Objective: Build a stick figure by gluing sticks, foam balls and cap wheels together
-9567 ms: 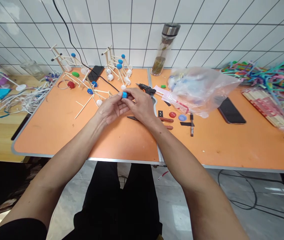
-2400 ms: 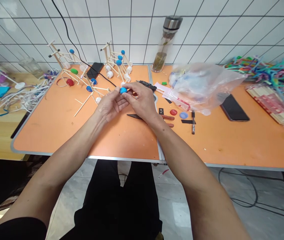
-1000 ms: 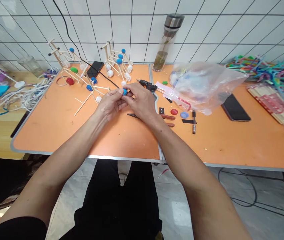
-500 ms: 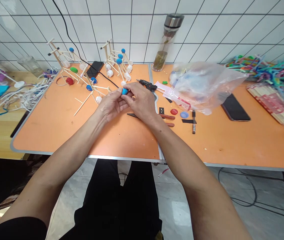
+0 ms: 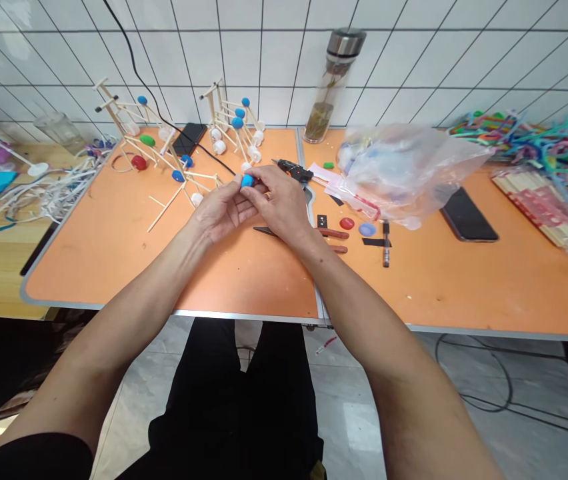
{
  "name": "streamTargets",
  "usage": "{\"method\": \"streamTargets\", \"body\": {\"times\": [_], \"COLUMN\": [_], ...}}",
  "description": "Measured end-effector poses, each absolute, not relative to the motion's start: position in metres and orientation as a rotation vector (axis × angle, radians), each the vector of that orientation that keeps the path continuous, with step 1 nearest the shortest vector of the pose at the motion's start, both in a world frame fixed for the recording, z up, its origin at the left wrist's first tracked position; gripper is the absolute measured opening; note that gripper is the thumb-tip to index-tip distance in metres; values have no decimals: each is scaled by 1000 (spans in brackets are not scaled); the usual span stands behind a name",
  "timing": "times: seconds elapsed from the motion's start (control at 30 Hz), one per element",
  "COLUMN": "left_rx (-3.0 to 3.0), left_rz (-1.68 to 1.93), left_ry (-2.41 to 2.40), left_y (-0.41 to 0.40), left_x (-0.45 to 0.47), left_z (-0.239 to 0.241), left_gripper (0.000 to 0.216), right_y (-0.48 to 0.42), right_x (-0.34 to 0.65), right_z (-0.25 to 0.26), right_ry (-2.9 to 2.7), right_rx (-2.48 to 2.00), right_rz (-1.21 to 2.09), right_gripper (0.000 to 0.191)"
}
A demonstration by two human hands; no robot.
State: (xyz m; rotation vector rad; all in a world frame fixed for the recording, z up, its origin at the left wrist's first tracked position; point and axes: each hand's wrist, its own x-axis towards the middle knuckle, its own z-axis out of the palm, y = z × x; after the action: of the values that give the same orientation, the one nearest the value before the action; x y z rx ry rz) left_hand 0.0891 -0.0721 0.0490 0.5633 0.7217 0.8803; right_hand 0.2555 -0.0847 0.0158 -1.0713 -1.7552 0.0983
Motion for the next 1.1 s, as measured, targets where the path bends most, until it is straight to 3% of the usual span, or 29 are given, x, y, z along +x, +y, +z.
{"method": "streamTargets", "body": {"times": [0.37,0.9,1.1], "left_rx": [605,627,613], "left_rz": [857,830,852], "left_ry": [741,722,728], "left_y": [-69,-68,-67], "left_x": [88,88,87], "left_z": [45,42,41], "left_gripper": [53,53,52], "right_y": [-84,-77,-75], "right_x": [255,257,258], "right_z": [18,15,15], "right_ry": [-1685,-1587,-1600], "right_rx": [-1084,-1028,-1031], "right_rz": [326,485,526], "right_gripper": [64,60,74]}}
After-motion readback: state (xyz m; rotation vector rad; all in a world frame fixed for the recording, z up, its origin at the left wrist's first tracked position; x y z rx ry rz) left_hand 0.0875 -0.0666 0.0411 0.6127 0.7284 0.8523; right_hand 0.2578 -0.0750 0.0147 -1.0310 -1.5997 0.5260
